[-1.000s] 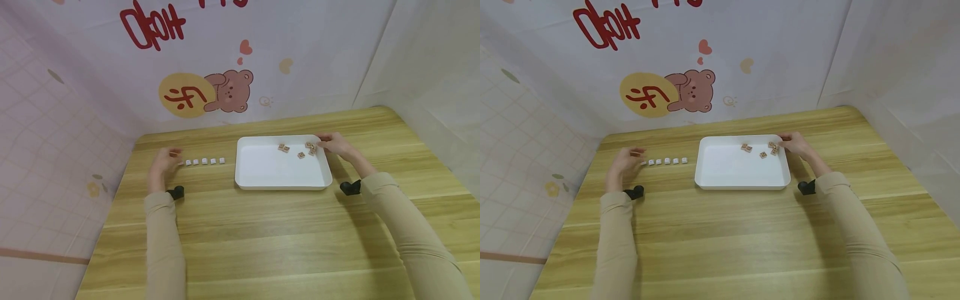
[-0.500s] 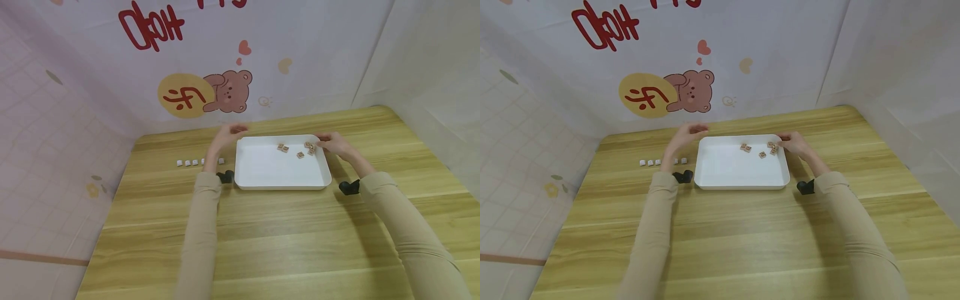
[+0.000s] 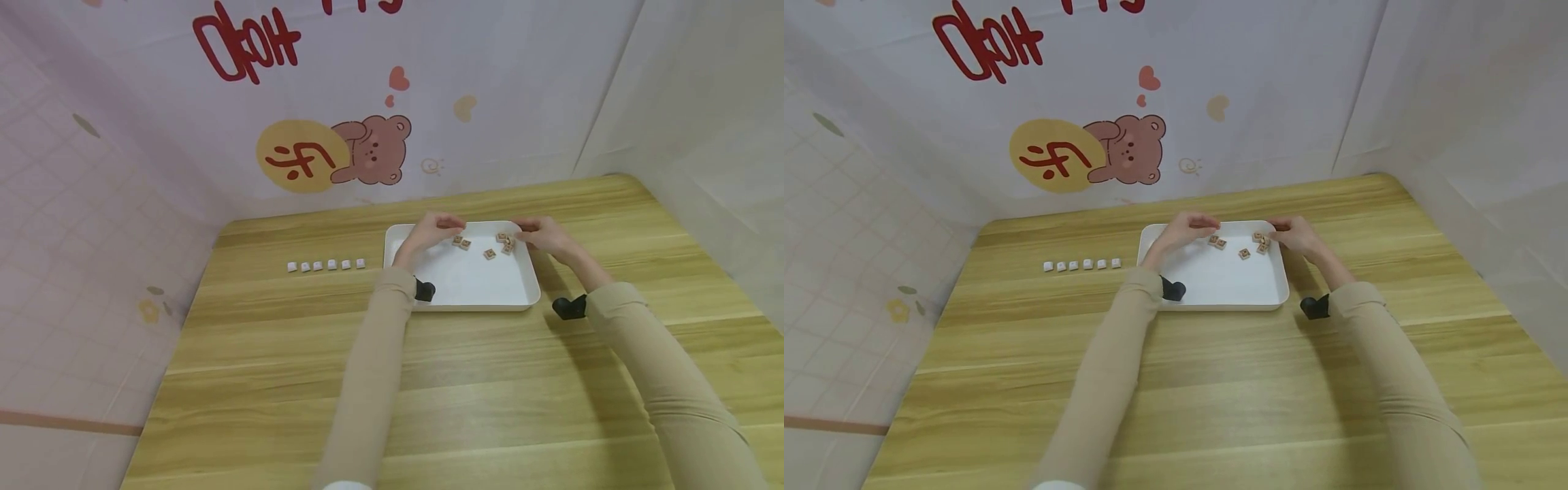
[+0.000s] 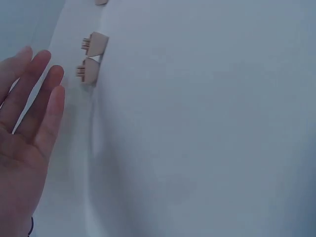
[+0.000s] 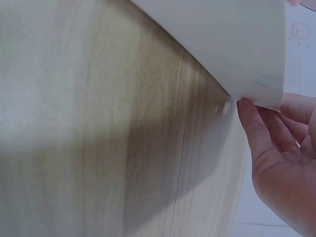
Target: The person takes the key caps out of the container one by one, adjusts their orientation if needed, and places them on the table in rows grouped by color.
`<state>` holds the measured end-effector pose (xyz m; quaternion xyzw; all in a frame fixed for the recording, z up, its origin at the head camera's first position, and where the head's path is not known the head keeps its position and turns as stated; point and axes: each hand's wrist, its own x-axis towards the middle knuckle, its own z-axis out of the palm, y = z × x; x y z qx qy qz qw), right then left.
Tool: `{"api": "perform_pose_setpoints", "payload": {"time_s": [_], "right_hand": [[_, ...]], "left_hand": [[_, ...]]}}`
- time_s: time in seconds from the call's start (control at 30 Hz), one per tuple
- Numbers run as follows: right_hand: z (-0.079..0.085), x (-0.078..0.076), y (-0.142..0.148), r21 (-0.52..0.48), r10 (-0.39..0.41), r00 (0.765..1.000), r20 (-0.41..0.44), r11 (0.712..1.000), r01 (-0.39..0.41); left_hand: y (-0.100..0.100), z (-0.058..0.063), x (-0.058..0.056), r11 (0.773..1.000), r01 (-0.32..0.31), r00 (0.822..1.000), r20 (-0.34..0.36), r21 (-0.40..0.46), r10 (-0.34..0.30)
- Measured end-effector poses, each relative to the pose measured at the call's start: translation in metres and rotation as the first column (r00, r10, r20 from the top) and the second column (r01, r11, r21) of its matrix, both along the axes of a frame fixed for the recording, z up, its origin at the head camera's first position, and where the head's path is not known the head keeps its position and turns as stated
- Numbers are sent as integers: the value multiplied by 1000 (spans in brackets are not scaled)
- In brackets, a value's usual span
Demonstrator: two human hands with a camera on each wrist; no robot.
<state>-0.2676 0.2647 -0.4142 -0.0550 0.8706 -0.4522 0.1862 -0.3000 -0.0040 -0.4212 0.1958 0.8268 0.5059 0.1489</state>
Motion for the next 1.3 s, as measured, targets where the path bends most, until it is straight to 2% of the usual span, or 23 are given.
{"api": "perform_pose_setpoints", "payload": {"time_s": [0.27,0.5,0.63,0.8,0.9,1.03,1.3], "right_hand": [[-3,-3,2,10,-7,1000,-6,1000,7],[-4,-3,2,11,-9,1000,-8,1000,9],[-3,-2,2,4,-10,1000,-1,1000,10],[-2,0,1,-7,-6,1000,4,1000,6],[-1,0,0,-7,-6,1000,3,1000,6],[-1,0,0,-8,-5,1000,3,1000,5],[-3,-2,1,-14,-7,1000,5,1000,7]], "left_hand": [[6,-15,-1,997,-12,1000,-19,-81,11],[9,-14,-1,990,1,997,-76,-138,-12],[8,-12,0,975,38,992,-106,-217,-62],[5,-12,-1,946,99,974,-166,-310,-156],[2,-12,-1,944,106,970,-175,-311,-167],[-1,-9,0,945,96,977,-154,-312,-150],[-9,3,-1,961,110,982,-124,-255,-145]]}}
